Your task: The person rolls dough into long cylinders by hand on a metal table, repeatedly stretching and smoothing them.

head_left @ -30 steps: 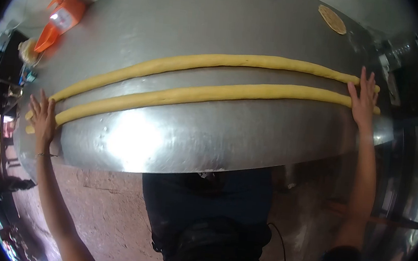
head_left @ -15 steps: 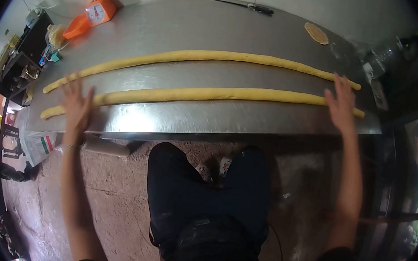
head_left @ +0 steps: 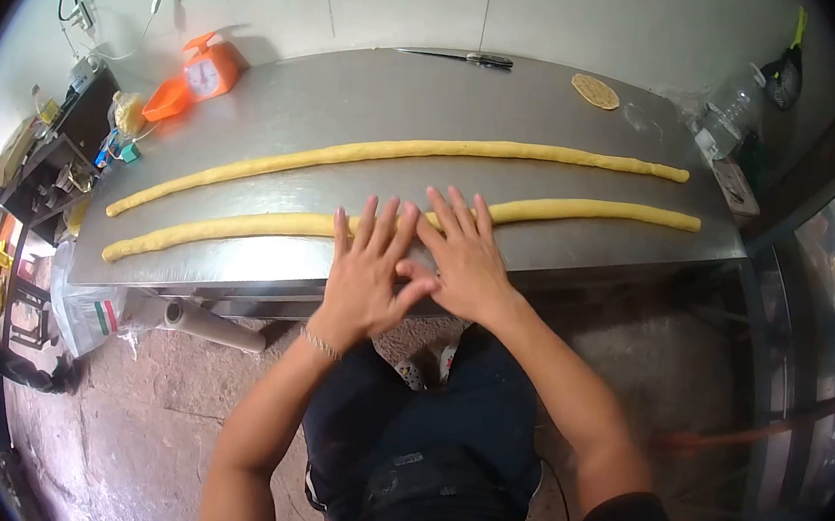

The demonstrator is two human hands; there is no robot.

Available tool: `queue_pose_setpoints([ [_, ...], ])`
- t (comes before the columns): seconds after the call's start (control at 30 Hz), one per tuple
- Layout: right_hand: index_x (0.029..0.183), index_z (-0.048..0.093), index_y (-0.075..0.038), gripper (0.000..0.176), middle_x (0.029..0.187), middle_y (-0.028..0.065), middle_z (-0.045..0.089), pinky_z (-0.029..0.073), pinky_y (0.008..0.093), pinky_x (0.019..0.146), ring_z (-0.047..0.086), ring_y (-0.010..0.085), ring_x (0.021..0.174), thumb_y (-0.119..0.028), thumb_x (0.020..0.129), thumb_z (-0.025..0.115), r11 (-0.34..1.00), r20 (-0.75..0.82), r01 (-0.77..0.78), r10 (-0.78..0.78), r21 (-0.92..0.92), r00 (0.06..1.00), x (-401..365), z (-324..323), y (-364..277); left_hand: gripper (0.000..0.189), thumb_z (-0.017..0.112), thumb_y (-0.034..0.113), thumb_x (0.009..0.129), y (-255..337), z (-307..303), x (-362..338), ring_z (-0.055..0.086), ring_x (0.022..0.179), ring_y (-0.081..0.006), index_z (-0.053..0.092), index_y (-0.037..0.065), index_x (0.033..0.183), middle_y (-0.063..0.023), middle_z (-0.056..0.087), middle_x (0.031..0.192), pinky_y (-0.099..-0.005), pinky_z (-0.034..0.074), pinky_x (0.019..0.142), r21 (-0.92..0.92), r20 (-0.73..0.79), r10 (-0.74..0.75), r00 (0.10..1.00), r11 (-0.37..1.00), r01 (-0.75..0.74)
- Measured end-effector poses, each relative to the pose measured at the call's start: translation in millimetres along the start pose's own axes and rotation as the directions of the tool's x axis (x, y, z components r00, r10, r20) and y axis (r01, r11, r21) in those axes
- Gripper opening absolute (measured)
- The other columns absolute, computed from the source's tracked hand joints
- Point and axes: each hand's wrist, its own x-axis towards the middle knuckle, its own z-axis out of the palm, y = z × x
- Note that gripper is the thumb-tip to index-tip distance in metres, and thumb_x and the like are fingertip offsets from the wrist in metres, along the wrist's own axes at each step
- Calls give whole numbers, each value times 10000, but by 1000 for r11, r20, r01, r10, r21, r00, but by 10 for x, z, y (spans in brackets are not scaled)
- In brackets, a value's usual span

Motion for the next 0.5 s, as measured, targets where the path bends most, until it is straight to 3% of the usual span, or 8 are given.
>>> queue_pose_setpoints([
  [0.07, 1643, 442, -86, 854, 1715, 263, 338, 93, 660, 1305, 238, 489, 1609, -695, 1045, 464, 998, -47, 21, -24, -60, 999, -91, -72, -93, 1075, 443, 795, 982, 198, -16, -176, 116, 1661, -440, 272, 18, 1705, -243, 253, 1763, -715, -36, 1274, 85, -42, -11, 999, 996, 14],
  [0.17, 1643, 426, -41, 883, 1720, 248, 339, 75, 665, 1304, 225, 441, 1628, -700, 1055, 420, 996, -81, 44, -50, -75, 995, 11, -43, -23, 1138, 436, 832, 957, 272, -2, -50, 88, 1660, -462, 278, -24, 1692, -244, 245, 1766, -726, -46, 1264, -44, -68, 2, 998, 999, -5],
  [0.2, 1647, 420, -38, 883, 1726, 244, 332, 72, 669, 1303, 223, 429, 1632, -696, 1058, 417, 997, -81, 34, -40, -73, 996, 148, 50, 87, 1094, 421, 795, 995, 254, 25, 51, 50, 1666, -458, 243, -19, 1703, -228, 186, 1790, -691, -82, 1272, -9, -29, -25, 999, 1000, 25],
  [0.3, 1670, 383, -46, 914, 1747, 232, 298, 54, 672, 1301, 204, 385, 1648, -721, 1053, 382, 995, -53, -28, 23, -96, 998, 488, 261, 358, 1079, 402, 810, 998, -42, 274, 525, 51, 1665, -457, 258, 12, 1709, -232, 195, 1786, -683, -72, 1278, 94, -62, -81, 995, 992, 87],
  [0.5, 1710, 316, -121, 960, 1773, 231, 231, 15, 676, 1305, 131, 378, 1668, -799, 1031, 308, 980, -82, -133, 122, -148, 989, 1083, 457, 715, 1117, 331, 905, 949, -434, 416, 1163, 57, 1660, -471, 247, 115, 1733, -242, 210, 1779, -759, -10, 1249, 93, -63, -154, 986, 983, 159],
])
